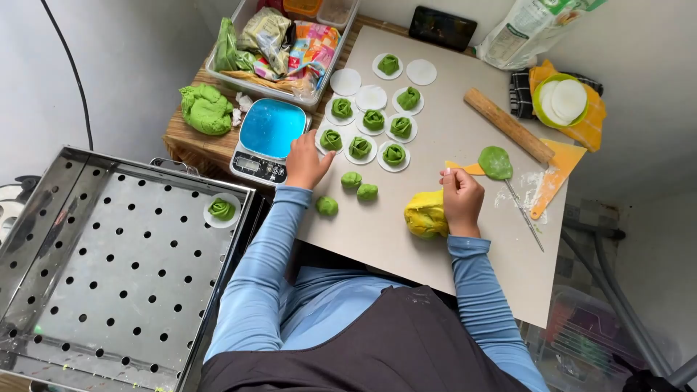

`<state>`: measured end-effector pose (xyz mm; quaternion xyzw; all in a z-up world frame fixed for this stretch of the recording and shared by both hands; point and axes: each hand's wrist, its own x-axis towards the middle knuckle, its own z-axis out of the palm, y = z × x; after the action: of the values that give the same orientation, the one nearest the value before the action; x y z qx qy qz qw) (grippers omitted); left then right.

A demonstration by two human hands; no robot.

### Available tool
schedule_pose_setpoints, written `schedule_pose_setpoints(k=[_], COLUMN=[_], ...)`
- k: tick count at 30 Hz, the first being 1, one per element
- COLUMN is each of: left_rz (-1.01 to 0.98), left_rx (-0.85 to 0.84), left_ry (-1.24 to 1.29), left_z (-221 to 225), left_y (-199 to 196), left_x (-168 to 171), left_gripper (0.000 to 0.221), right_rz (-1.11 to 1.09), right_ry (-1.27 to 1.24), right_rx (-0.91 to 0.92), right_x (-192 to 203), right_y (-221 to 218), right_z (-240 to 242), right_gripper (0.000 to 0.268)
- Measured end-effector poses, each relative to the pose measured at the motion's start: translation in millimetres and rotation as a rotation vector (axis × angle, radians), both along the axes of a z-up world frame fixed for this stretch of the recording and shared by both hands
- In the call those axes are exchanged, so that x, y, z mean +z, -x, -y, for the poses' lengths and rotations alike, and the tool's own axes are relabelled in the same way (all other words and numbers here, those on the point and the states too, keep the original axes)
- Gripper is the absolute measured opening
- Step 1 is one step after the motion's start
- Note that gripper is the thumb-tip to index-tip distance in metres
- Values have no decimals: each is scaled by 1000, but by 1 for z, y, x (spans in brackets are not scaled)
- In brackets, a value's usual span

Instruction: Shaping small pieces of colored dough and placing them into a steamer tray for cooking.

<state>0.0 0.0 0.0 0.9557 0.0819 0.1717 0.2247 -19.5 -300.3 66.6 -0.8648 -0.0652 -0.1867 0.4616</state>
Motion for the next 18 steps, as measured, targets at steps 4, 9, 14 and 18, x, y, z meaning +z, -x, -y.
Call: schedule_pose_setpoints(k=[4,9,14,18], left_rz=[-136,-104,-68,22], left_rx=[8,127,134,92], left_ry=[-127,-200,-133,-92], left_z=[9,15,17,13], left_y=[-16,-31,-32,-30], left_x=[3,-13,-13,-17], left_gripper=[66,52,46,43], right_rz=[28,84,105,140], right_ry=[-18,-12,-27,-12], right_rx=[-20,4,4,18], right_x=[0,-3,-4,-4], right_y=[9,14,16,17], right_z=[1,3,3,2], right_gripper=[22,23,23,21])
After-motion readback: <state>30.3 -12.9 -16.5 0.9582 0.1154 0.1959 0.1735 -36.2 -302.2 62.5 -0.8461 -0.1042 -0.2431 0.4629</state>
